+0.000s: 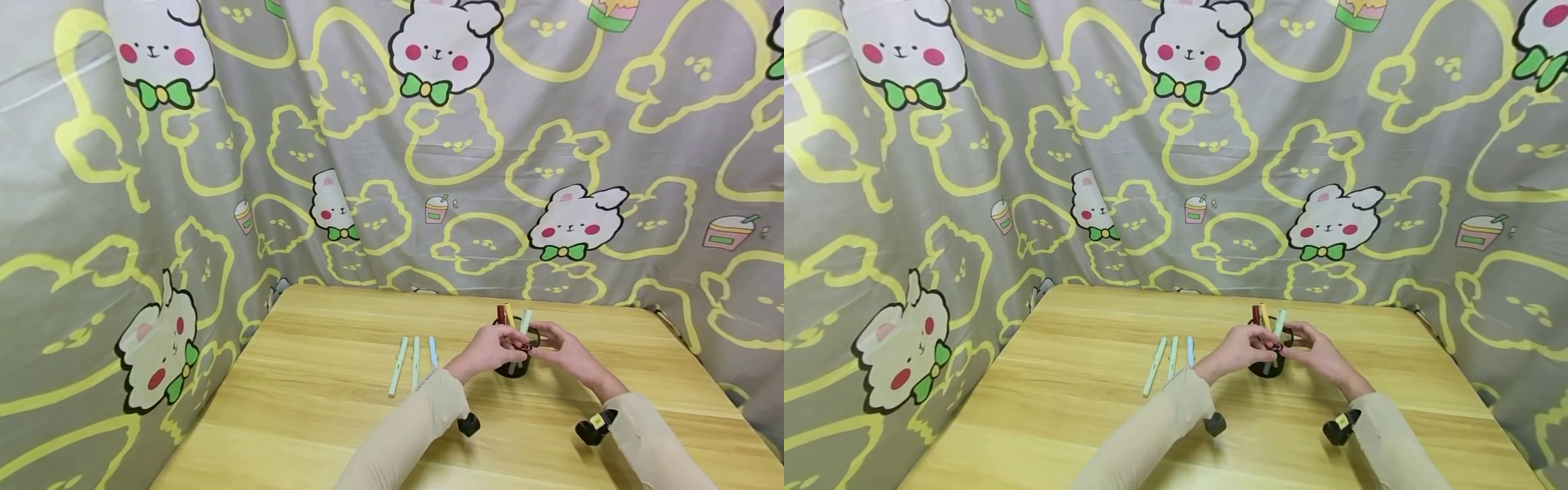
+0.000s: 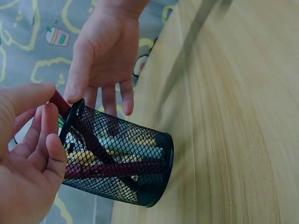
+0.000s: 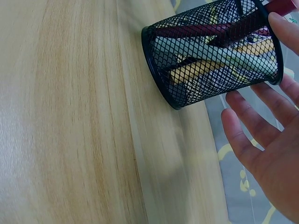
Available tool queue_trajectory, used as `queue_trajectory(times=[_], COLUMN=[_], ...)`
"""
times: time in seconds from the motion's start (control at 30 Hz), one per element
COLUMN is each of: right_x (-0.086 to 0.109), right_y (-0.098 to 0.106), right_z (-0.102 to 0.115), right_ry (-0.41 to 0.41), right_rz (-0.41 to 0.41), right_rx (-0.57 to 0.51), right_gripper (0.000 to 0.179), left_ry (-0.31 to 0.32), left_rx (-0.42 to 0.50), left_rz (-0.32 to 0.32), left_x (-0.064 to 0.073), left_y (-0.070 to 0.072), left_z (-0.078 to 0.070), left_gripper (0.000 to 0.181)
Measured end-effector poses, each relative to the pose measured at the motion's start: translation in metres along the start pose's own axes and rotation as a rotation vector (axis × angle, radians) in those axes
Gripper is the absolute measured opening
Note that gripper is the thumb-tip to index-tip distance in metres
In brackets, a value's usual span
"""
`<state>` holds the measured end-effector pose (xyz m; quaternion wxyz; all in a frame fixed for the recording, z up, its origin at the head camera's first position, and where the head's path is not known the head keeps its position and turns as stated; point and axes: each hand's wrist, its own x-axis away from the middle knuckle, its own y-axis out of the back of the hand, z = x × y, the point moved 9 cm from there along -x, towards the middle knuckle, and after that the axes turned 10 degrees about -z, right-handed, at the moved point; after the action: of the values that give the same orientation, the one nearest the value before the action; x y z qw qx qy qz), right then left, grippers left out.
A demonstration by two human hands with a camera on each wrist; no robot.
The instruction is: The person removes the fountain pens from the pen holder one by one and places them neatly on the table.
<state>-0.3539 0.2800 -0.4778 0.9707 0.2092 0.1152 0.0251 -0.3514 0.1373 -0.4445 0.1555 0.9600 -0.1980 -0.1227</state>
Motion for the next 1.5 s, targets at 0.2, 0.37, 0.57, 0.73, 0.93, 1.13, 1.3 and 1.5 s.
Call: queue_trajectory(times=[0.2,0.37,0.57,0.73,0.93,1.13,1.3,1.5], right_x=[0.000,0.000,-0.001,-0.001,-0.001,0.000,0.000,0.000], right_y=[-0.001,-0.002,-0.001,-0.002,-0.002,-0.002,-0.001,0.000], right_z=[0.000,0.001,0.001,0.002,0.003,0.005,0.005,0.002], right_ry=[0.002,0.008,0.018,0.014,0.030,0.046,0.040,0.022], right_rz=[-0.001,-0.002,-0.010,-0.003,0.000,-0.002,-0.010,-0.022], right_rx=[-0.003,-0.006,0.015,-0.002,-0.006,-0.004,-0.020,0.022], right_gripper=[0.061,0.061,0.060,0.059,0.060,0.060,0.059,0.060], left_ry=[-0.029,-0.045,-0.031,-0.039,-0.021,-0.040,-0.076,-0.060], left_rx=[-0.042,-0.073,-0.120,-0.161,-0.143,-0.164,-0.179,-0.179], left_rz=[-0.025,-0.050,-0.066,-0.087,-0.090,-0.058,-0.058,-0.054], left_x=[-0.002,-0.003,-0.003,-0.004,-0.001,0.000,-0.002,-0.002], left_y=[0.000,0.003,0.004,0.005,0.008,0.010,0.010,0.009], left_z=[0.001,0.000,-0.001,-0.001,0.002,0.006,0.005,0.007], left_gripper=[0.016,0.013,0.012,0.011,0.010,0.015,0.017,0.016])
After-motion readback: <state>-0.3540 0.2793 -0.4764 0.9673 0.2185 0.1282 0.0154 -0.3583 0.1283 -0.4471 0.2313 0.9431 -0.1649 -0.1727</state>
